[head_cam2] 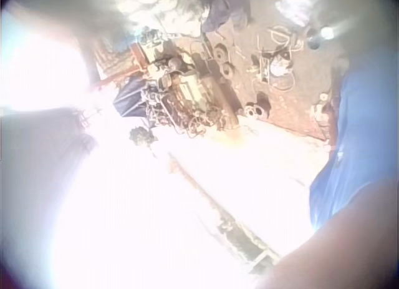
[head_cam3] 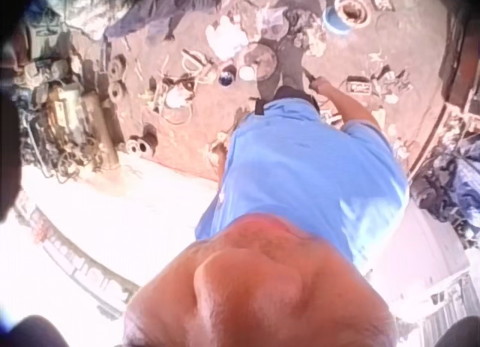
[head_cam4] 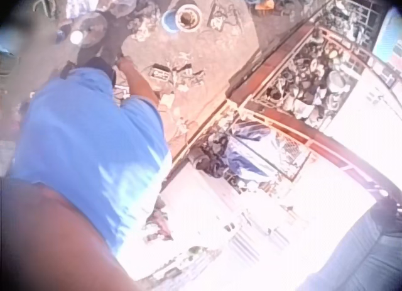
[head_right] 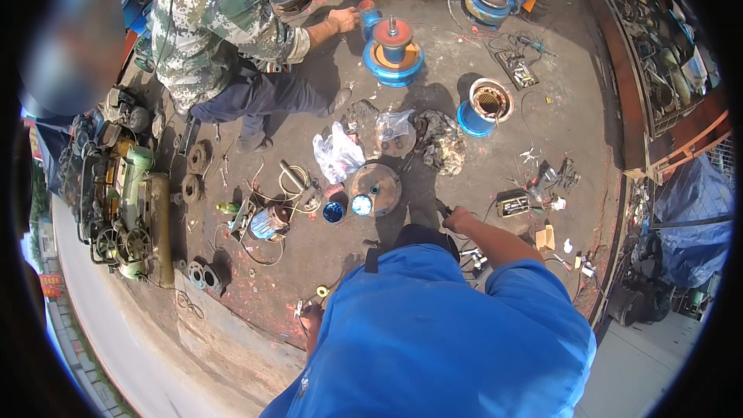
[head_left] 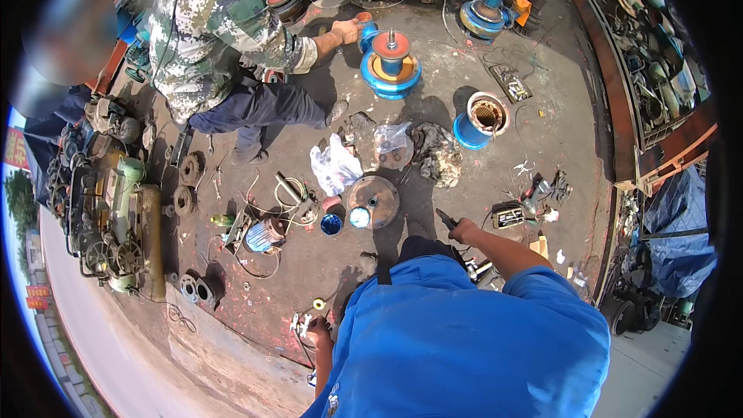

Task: The person works on a motor assembly, using a wrench to tighten bolts and a hammer to tap components. They handle the motor and various tools while standing in a cluttered workshop.

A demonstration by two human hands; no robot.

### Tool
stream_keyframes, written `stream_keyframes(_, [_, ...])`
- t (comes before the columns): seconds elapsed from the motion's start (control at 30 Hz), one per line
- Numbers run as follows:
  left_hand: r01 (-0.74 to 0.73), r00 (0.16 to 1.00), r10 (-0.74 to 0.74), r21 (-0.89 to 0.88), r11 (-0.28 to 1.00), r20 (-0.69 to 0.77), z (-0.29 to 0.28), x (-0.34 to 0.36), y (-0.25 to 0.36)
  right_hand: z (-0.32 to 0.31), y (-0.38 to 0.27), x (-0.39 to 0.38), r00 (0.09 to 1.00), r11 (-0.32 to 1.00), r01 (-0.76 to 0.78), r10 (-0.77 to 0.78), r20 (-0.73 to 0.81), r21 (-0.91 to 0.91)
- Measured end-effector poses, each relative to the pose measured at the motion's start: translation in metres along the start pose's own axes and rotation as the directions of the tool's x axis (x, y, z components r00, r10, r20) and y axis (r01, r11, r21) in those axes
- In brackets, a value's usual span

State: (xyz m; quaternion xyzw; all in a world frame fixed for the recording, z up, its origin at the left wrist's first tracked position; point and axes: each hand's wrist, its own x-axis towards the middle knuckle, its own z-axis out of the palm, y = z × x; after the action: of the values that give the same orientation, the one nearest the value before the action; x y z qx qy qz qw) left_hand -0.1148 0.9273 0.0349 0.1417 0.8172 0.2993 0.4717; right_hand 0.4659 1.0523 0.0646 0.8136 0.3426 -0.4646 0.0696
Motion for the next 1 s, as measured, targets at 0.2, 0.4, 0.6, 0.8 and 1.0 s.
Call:
stream_keyframes(0.2, [0.001, 0.999, -0.001, -0.009, 1.000, 0.043, 0.001, -0.024, 0.023, -0.006, -0.010, -0.012, 0.998, 1.000, 0.017, -0.017, -0.054, -0.001])
stream_keyframes(0.4, [-0.077, 0.997, 0.078, 0.194, 0.978, 0.004, 0.008, -0.043, 0.061, 0.020, 0.008, -0.008, 0.999, 1.000, -0.020, 0.020, -0.046, -0.010])
stream_keyframes(0.6, [0.013, 0.999, -0.021, 0.175, 0.985, 0.039, -0.003, -0.012, 0.050, 0.039, 0.021, -0.008, 0.997, 0.998, -0.064, 0.065, -0.038, 0.020])
stream_keyframes(0.8, [-0.206, 0.975, 0.181, 0.208, 0.956, 0.132, 0.006, 0.027, 0.057, 0.037, 0.010, -0.029, 0.999, 0.999, -0.050, 0.050, -0.004, -0.003])
stream_keyframes(1.0, [-0.676, 0.695, 0.562, 0.142, 0.723, 0.449, 0.117, -0.020, 0.255, 0.042, 0.029, -0.032, 0.999, 0.999, -0.016, 0.018, -0.042, 0.041])
